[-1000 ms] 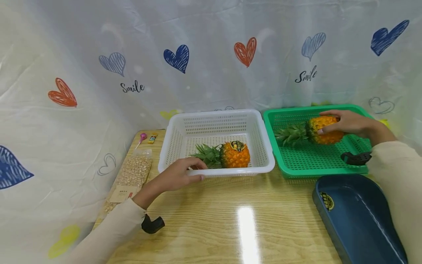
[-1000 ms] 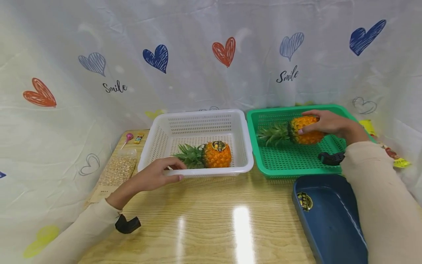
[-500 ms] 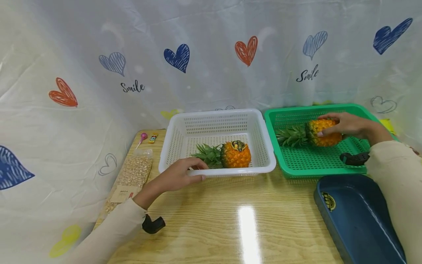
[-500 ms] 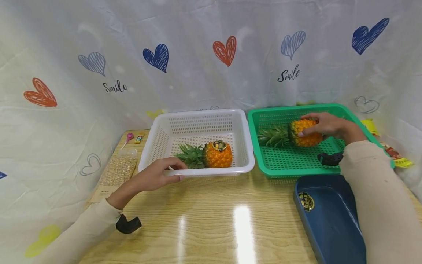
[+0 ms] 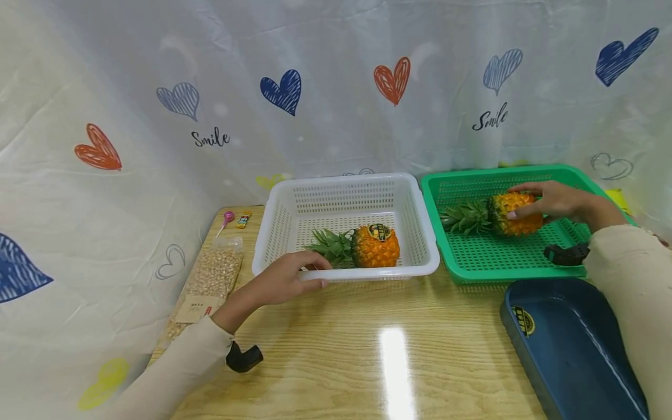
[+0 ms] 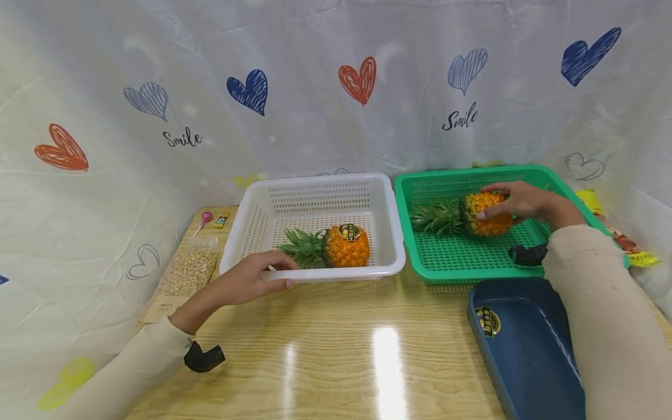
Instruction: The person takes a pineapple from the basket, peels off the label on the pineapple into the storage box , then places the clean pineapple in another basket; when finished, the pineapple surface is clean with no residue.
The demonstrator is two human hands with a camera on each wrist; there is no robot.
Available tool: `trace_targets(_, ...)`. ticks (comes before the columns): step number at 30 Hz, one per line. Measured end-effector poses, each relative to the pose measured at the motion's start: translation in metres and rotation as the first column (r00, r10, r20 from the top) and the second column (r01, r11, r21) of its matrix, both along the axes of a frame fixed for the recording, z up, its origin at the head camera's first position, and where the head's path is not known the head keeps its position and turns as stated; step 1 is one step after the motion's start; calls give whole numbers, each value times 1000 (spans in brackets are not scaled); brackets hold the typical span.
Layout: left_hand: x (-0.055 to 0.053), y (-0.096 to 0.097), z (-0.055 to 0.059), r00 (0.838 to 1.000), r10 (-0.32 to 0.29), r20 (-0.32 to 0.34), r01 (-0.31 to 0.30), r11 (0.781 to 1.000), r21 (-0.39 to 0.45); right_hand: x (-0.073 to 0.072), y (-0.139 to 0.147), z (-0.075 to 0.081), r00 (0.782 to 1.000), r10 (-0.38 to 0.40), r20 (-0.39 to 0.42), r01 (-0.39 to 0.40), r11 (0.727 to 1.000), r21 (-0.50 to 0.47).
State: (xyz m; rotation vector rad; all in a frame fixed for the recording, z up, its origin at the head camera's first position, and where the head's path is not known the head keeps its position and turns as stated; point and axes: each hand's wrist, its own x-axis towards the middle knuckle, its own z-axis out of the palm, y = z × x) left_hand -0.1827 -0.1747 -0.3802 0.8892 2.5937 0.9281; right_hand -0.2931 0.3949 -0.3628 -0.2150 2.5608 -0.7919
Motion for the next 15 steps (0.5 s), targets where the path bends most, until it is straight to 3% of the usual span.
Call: trace_targets(15, 3, 0, 2, 1000, -3, 1, 3, 1000, -3, 0, -1, 4, 998, 0, -68, 1, 1000, 28)
